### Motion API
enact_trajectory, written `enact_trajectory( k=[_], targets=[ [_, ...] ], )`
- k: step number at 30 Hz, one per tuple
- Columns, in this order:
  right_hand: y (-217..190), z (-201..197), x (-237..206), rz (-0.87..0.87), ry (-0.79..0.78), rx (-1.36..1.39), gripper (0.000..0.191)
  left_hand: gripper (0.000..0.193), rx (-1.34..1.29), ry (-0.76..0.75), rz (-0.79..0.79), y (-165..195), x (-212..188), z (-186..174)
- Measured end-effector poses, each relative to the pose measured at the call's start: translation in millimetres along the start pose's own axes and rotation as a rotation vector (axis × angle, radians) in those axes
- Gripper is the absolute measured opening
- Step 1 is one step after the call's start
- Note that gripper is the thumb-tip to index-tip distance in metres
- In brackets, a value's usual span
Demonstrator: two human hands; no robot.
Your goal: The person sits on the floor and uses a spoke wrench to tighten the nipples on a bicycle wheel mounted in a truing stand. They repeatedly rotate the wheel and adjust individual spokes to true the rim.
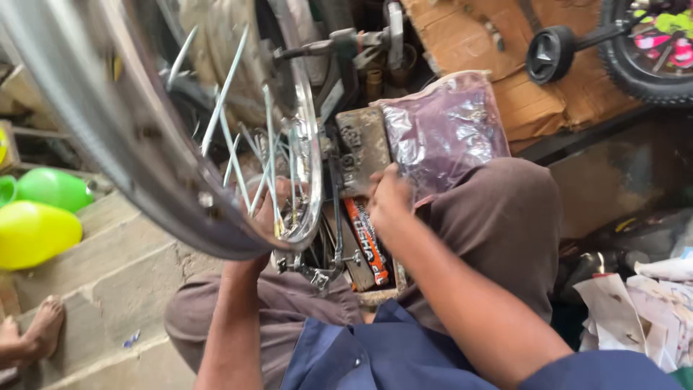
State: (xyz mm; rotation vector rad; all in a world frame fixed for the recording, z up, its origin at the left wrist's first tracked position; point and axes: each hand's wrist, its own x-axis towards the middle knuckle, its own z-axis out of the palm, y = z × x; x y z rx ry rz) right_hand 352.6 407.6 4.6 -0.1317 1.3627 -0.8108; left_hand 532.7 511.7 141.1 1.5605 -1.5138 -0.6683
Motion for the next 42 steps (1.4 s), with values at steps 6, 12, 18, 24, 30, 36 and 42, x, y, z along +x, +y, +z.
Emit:
enact_trajectory(
  k=[6,12,18,24,30,36,42],
  targets=[
    [24,-8,-52,-0.331,-0.534,-0.33,0.028,0.04,0.008,0.068,-0.134,-19,7,14],
    [13,15,-74,-0.447,-0.542,-0.41,0.026,0.037,0.189,0.1,0.078,-18,2,16],
    [-2,26,-93,-0.892,-0.194,-0.866,0.038,0.036,-0.552,0.084,-0.451,-6,-7,2],
    [-11,51,-59,-0.741,-0.312,-0.274,0.061,0.042,-0.37,0.027,-0.45,27,0,-23],
    [-25,64,14,-1.082,-0.522,-0.834,0.056,0.04,0.047,-0.066,-0.187,5,11,2],
    [-34,-20,-22,-0.217,-0.289,-0.701,0.036,0.036,-0.165,0.012,-0.191,-31,2,25],
    [-10,-13,-58,-0.632,-0.628,-0.673,0.028,0.037,-0.057,0.077,-0.325,-38,11,42]
  ],
)
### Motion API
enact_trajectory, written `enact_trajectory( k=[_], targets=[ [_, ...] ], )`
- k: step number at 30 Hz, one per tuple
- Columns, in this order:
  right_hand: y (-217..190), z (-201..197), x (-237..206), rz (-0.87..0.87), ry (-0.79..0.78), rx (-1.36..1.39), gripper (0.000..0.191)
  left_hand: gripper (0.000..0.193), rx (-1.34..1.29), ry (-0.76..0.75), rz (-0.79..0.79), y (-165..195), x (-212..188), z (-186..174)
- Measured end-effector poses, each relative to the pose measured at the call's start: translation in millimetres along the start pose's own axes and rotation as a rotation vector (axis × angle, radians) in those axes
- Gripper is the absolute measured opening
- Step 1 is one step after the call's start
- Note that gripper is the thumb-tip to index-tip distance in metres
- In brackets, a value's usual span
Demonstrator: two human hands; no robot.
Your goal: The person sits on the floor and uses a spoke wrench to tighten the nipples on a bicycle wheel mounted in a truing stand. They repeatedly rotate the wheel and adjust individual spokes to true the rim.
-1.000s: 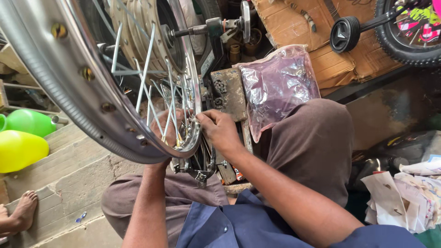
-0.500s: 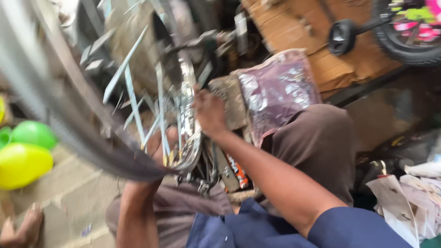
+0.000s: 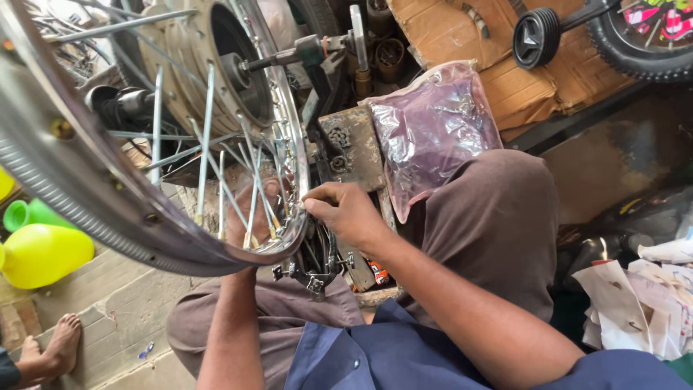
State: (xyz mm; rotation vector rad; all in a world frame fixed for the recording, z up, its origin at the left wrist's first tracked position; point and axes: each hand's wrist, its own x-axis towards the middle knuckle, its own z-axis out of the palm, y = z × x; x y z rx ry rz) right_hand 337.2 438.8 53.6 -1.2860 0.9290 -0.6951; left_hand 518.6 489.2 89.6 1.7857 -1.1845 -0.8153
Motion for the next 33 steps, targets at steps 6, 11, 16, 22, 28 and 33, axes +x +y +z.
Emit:
enact_trajectory(
  k=[6,11,16,22,28,33],
  targets=[
    [-19,13,-4,-0.163,0.031,-0.306,0.025,0.033,-0.335,-0.044,0.025,-14,-2,1],
    [-42,3,-13,-0.211,0.07,-0.436,0.026,0.032,-0.511,-0.122,0.057,-30,-1,-3],
    [-44,10,-9,-0.233,0.093,-0.499,0.023,0.035,-0.367,-0.081,0.099,-28,-2,-5],
    [-44,-5,16,-0.456,-0.162,-0.568,0.022,0.038,-0.229,0.01,0.177,-4,-12,-10],
    [-34,16,37,-0.28,0.193,-0.275,0.033,0.041,-0.139,-0.009,0.027,28,-20,-18],
    [-28,37,64,-0.001,0.332,-0.059,0.056,0.047,-0.289,-0.089,-0.202,44,-20,-26]
  ],
)
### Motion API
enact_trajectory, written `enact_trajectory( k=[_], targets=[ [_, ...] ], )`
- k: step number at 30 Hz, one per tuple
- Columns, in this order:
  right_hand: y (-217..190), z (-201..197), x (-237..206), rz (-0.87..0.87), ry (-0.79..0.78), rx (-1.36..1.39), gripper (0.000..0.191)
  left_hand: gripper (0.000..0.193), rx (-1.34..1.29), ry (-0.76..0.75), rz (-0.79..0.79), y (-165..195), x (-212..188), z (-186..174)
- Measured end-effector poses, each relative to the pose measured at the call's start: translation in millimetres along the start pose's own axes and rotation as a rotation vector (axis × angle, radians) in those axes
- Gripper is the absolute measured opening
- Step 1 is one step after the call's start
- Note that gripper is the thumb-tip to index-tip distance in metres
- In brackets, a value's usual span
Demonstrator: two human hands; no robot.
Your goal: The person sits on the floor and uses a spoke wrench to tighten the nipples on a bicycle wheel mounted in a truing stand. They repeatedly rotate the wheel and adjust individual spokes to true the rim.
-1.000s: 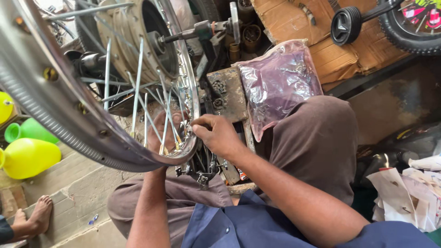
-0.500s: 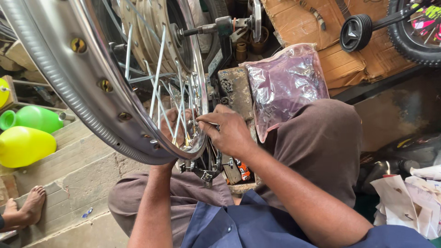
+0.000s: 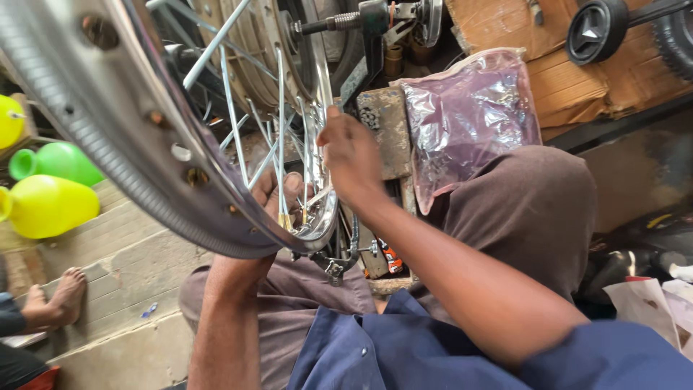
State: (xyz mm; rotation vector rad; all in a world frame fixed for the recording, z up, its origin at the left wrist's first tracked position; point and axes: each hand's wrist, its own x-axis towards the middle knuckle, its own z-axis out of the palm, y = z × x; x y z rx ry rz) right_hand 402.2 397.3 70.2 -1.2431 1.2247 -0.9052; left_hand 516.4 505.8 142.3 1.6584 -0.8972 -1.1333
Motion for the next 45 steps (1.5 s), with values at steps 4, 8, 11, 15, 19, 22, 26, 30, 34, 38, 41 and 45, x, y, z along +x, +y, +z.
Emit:
enact_trajectory(
  k=[4,8,11,15,19,22,26,30,34,38,41,45],
  targets=[
    [15,11,26,-0.177,0.067,-0.143,0.057,0.045,0.195,0.012,0.091,3,9,5],
    [45,-36,36,-0.717,-0.273,-0.5,0.053,0.039,0.542,-0.123,0.593,-7,14,11],
    [48,-74,31,0.191,-0.116,-0.225,0.05,0.035,0.171,0.03,0.025,-22,21,15],
    [25,-86,1,0.043,-0.378,-0.067,0.035,0.035,0.342,0.051,0.477,-41,39,19],
    [7,-93,-27,-0.038,-0.431,-0.059,0.03,0.035,0.129,0.023,0.348,-55,51,22],
    [1,-90,-37,-0.103,-0.423,-0.084,0.03,0.034,-0.008,-0.013,0.274,-60,53,22],
    [-9,-82,-48,-0.187,-0.349,-0.202,0.026,0.034,0.026,-0.019,0.273,-62,52,19],
    [-17,-81,-57,-0.24,-0.267,-0.217,0.022,0.033,0.112,0.012,0.273,-60,51,20],
    [-14,-76,-57,-0.27,-0.157,-0.273,0.022,0.033,0.147,0.004,0.284,-53,50,21],
    [-13,-69,-45,-0.216,-0.235,-0.219,0.022,0.031,0.266,0.058,0.288,-44,48,23],
    [-20,-69,-34,-0.275,-0.258,-0.325,0.023,0.029,0.176,0.02,0.377,-38,46,28],
    [-38,-68,-31,-0.518,0.048,-0.489,0.026,0.026,0.254,0.07,0.357,-23,34,30]
  ],
)
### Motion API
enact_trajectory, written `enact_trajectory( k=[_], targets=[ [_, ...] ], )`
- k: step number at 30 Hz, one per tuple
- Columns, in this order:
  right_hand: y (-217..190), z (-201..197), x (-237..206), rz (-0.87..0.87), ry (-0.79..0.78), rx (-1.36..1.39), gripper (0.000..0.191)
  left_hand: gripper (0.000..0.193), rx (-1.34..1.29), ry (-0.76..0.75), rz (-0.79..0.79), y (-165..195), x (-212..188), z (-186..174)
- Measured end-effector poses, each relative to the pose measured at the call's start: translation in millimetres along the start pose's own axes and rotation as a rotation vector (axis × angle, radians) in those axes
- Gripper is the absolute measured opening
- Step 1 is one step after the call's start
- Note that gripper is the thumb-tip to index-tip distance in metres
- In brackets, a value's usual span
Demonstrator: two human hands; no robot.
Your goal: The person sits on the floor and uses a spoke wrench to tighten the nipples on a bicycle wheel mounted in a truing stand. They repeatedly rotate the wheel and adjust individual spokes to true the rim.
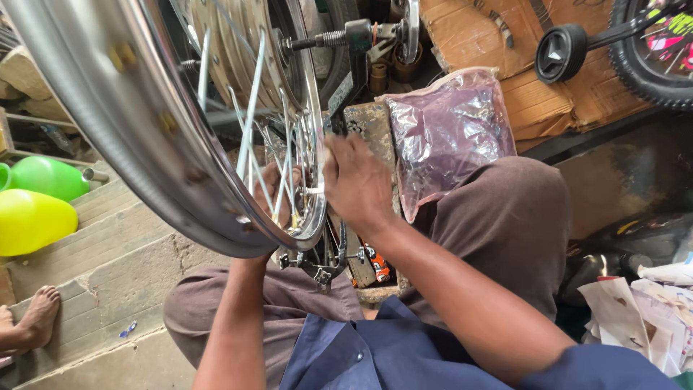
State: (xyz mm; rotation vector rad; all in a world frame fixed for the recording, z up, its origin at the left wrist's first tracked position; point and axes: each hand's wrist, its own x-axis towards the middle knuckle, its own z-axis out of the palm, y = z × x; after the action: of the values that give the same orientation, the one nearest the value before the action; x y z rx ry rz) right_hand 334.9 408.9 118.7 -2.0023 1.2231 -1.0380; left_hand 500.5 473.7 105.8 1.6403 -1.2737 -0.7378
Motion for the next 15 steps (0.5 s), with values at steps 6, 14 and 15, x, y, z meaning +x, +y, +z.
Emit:
enact_trajectory(
  k=[6,14,15],
  targets=[
    [-4,11,34,0.213,0.036,0.168,0.036,0.027,0.251,-0.005,0.055,44,-3,-21],
    [71,35,34,-0.068,0.016,0.331,0.038,0.033,-0.032,-0.076,0.066,11,10,-3],
    [80,26,25,0.07,-0.004,0.468,0.04,0.033,-0.21,-0.047,0.005,1,8,0]
  ],
)
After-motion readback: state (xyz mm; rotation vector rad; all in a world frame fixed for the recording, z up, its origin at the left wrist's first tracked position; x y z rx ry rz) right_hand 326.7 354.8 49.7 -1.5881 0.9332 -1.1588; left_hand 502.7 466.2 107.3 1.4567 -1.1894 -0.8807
